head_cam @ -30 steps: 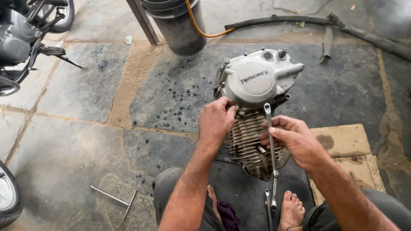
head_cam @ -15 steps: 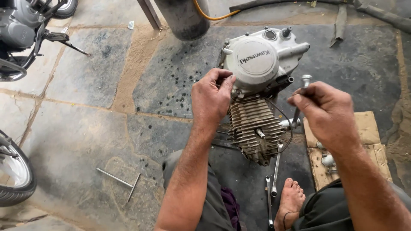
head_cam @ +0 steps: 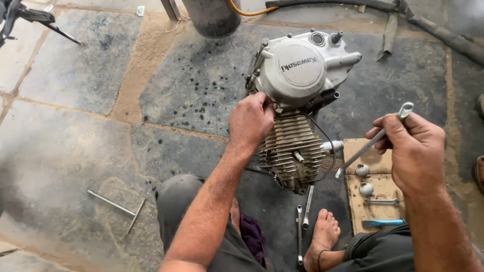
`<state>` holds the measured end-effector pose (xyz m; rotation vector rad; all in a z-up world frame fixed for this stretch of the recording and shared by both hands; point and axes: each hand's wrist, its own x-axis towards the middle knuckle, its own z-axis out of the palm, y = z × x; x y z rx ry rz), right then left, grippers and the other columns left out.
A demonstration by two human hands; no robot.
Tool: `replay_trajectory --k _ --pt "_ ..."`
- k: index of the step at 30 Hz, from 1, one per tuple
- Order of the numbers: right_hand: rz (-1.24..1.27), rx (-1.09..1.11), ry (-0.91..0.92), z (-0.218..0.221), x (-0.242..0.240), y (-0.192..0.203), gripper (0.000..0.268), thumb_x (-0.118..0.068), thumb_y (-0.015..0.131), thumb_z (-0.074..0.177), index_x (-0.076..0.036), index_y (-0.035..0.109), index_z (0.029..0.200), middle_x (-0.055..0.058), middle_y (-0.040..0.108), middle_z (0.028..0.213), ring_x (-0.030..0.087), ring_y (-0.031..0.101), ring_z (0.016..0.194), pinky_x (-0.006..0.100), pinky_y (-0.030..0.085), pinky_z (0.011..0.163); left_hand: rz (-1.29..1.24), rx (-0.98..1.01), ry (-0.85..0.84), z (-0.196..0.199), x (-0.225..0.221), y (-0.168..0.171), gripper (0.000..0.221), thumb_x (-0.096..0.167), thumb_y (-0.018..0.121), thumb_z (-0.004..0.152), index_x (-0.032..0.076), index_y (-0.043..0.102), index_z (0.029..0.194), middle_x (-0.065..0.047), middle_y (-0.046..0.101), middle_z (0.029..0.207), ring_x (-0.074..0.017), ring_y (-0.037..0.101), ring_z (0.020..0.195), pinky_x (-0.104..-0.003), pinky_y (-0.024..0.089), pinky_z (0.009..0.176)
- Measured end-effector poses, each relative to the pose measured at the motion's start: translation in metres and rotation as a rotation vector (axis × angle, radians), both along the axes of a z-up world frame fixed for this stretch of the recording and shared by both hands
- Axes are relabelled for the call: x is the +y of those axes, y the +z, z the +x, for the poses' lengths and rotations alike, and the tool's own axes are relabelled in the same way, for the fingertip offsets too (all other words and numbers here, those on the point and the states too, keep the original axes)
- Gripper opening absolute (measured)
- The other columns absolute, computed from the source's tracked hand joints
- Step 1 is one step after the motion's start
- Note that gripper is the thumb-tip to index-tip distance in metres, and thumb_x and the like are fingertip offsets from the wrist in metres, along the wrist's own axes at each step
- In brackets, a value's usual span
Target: Assembling and tightening bolts on a motorcycle engine block using various wrenches.
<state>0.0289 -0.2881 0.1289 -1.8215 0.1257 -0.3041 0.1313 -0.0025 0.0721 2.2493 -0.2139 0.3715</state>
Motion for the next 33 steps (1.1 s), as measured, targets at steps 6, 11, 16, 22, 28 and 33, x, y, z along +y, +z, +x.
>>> replay_trajectory --k 6,11,16,22,28,33 --pt "0.385 0.121 -0.09 0.023 -0.045 -0.026 0.021 -0.017 0.059 0.116 -0.005 0.069 0.102 0.008 0.07 0.089 0.016 0.065 0.071 0.028 0.052 0.063 0.05 0.132 -0.047 0.007 0.0 -0.006 0.016 0.02 0.062 0.096 0.006 0.066 0.092 -0.013 0.072 0.085 -0.0289 0.074 0.073 -0.041 0.06 0.063" --pt "0.908 -0.171 0.081 0.051 -0.142 -0.094 0.032 -0.024 0.043 0.125 -0.005 0.062 0.109 0.013 0.071 0.102 0.021 0.069 0.086 0.037 0.056 0.077 0.112 -0.097 -0.071 0.0 0.001 -0.009 0.015 0.018 0.065 0.096 0.003 0.064 0.096 -0.015 0.071 0.092 -0.0344 0.074 0.081 -0.047 0.061 0.068" --pt "0.848 -0.138 -0.003 0.045 -0.076 -0.041 0.04 -0.036 0.037 0.125 -0.008 0.061 0.112 0.011 0.069 0.1 0.025 0.067 0.088 0.044 0.058 0.086 0.141 -0.049 -0.099 -0.006 -0.001 -0.009 0.024 0.02 0.07 0.089 0.003 0.062 0.104 -0.017 0.069 0.097 -0.0341 0.075 0.083 -0.046 0.061 0.068" --pt "0.81 0.005 -0.194 0.037 -0.011 -0.016 0.042 -0.041 0.038 0.12 -0.009 0.064 0.11 0.006 0.062 0.082 0.019 0.057 0.071 0.036 0.053 0.071 -0.043 0.08 -0.04 -0.009 0.004 -0.008 0.027 0.022 0.076 0.087 0.003 0.067 0.104 -0.015 0.071 0.102 -0.0292 0.073 0.087 -0.043 0.059 0.073" --pt "0.58 0.461 0.03 0.028 0.034 -0.005 0.028 -0.024 0.047 0.112 -0.004 0.066 0.108 0.006 0.063 0.075 0.014 0.055 0.061 0.027 0.045 0.054 -0.347 0.26 -0.047 -0.002 -0.001 -0.02 0.032 0.027 0.08 0.083 0.003 0.071 0.103 -0.012 0.07 0.103 -0.0229 0.073 0.092 -0.037 0.06 0.082" --pt "0.538 0.254 0.121 0.023 0.011 -0.016 0.025 -0.018 0.051 0.116 -0.002 0.069 0.115 0.011 0.066 0.082 0.016 0.058 0.062 0.027 0.048 0.053 -0.323 0.229 -0.016 -0.006 0.001 -0.019 0.034 0.026 0.081 0.083 0.001 0.071 0.104 -0.013 0.069 0.105 -0.0231 0.071 0.092 -0.038 0.059 0.082"
